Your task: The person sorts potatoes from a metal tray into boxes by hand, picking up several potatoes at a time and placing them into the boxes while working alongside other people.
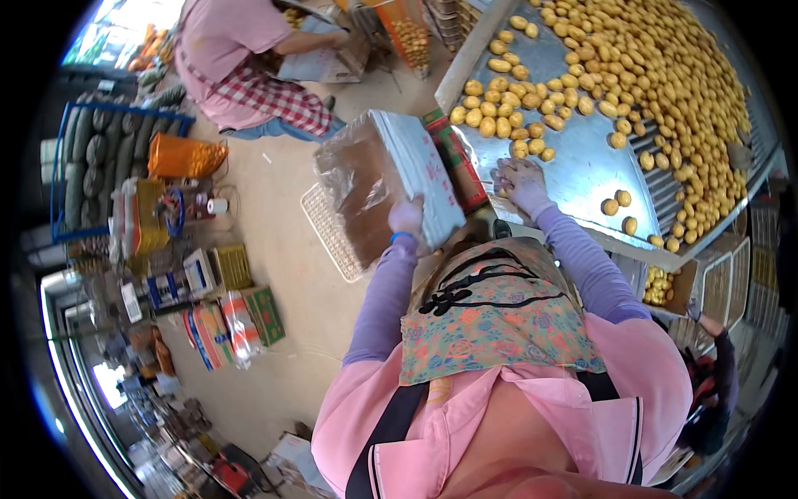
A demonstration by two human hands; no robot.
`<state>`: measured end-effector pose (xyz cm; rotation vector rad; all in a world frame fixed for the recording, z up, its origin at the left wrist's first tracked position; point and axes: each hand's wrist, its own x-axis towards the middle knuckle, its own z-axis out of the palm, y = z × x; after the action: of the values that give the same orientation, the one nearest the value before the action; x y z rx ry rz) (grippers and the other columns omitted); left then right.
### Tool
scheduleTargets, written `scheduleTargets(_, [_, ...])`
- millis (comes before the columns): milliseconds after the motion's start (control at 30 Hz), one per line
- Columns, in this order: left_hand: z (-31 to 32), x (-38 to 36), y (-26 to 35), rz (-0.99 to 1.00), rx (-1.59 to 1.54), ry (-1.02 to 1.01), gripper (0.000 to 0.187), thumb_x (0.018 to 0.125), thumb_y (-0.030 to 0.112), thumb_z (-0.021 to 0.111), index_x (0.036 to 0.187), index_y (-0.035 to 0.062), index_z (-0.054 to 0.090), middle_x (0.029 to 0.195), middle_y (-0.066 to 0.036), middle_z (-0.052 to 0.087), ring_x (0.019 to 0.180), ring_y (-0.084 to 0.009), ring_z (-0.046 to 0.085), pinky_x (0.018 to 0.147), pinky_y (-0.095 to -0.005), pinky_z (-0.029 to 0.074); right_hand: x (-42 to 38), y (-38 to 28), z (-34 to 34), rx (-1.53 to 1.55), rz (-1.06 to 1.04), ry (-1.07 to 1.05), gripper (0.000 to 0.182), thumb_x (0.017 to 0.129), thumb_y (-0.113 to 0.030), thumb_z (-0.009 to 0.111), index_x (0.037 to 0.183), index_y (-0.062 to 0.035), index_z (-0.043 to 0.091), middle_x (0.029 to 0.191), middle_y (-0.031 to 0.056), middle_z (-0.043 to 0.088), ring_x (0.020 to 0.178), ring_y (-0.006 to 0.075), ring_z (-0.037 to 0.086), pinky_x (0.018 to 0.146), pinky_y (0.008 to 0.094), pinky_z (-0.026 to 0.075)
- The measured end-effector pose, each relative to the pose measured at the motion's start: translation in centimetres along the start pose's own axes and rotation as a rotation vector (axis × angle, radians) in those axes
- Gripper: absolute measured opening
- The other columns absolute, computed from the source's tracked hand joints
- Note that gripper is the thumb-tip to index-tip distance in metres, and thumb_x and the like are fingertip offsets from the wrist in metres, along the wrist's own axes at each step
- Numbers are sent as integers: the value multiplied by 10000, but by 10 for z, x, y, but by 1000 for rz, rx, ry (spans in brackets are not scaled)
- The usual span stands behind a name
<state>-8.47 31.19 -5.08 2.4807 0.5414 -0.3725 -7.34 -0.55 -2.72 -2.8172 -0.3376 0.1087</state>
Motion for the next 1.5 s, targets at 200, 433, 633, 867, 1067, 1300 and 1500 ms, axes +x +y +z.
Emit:
scheduleTargets(200, [132,105,53,33,-237,-354,499,922,472,553,1183,53,628,1145,-225,662,1105,-419,608,933,-462,469,-72,42,-18,-4,255,188,277,869,-298,612,1117,-229,716,1293,84,609,1178,320,549,1084,477,334])
scheduleTargets(433, [44,20,82,866,204,7,271,940,346,576,1016,96,648,843,-114,671,816,-312,637,841,-499,469,-89,41,-26,11,520,148,309,872,-354,601,1084,-165,725,1320,112,597,1166,350,562,1041,469,394])
scheduleTargets(633, [-38,-15,64,1138,295,368,228,918,326,613,976,113,668,898,-124,692,839,-315,656,828,-468,466,-86,36,-35,-22,556,74,295,881,-355,585,1020,-118,693,1346,95,581,1165,337,565,1042,472,397])
scheduleTargets(867, [-94,-114,233,1084,750,-405,360,955,416,528,897,136,747,793,-95,709,775,-271,693,702,-401,490,-83,42,-23,31,472,167,309,879,-338,587,1100,-153,699,1406,93,539,1185,292,577,1034,443,423])
scheduleTargets(1067, [-94,-182,297,1309,750,-596,273,824,251,675,1047,105,734,953,-82,738,921,-273,712,819,-415,530,-90,32,-30,5,415,239,330,887,-333,576,1120,-131,692,1346,125,573,1134,302,602,989,440,461])
scheduleTargets(1300, [-63,-319,346,1852,436,-980,345,764,199,704,1090,84,704,982,-101,725,897,-250,704,796,-403,542,-67,39,-6,96,328,228,309,896,-319,567,1102,-123,689,1308,133,589,1102,307,612,970,440,472])
scheduleTargets(1500, [-70,-319,333,1856,347,-1038,317,766,200,694,1060,81,700,967,-107,716,897,-257,695,791,-401,537,-71,45,-3,101,346,179,293,903,-306,559,1086,-116,687,1276,140,602,1075,311,621,953,440,482])
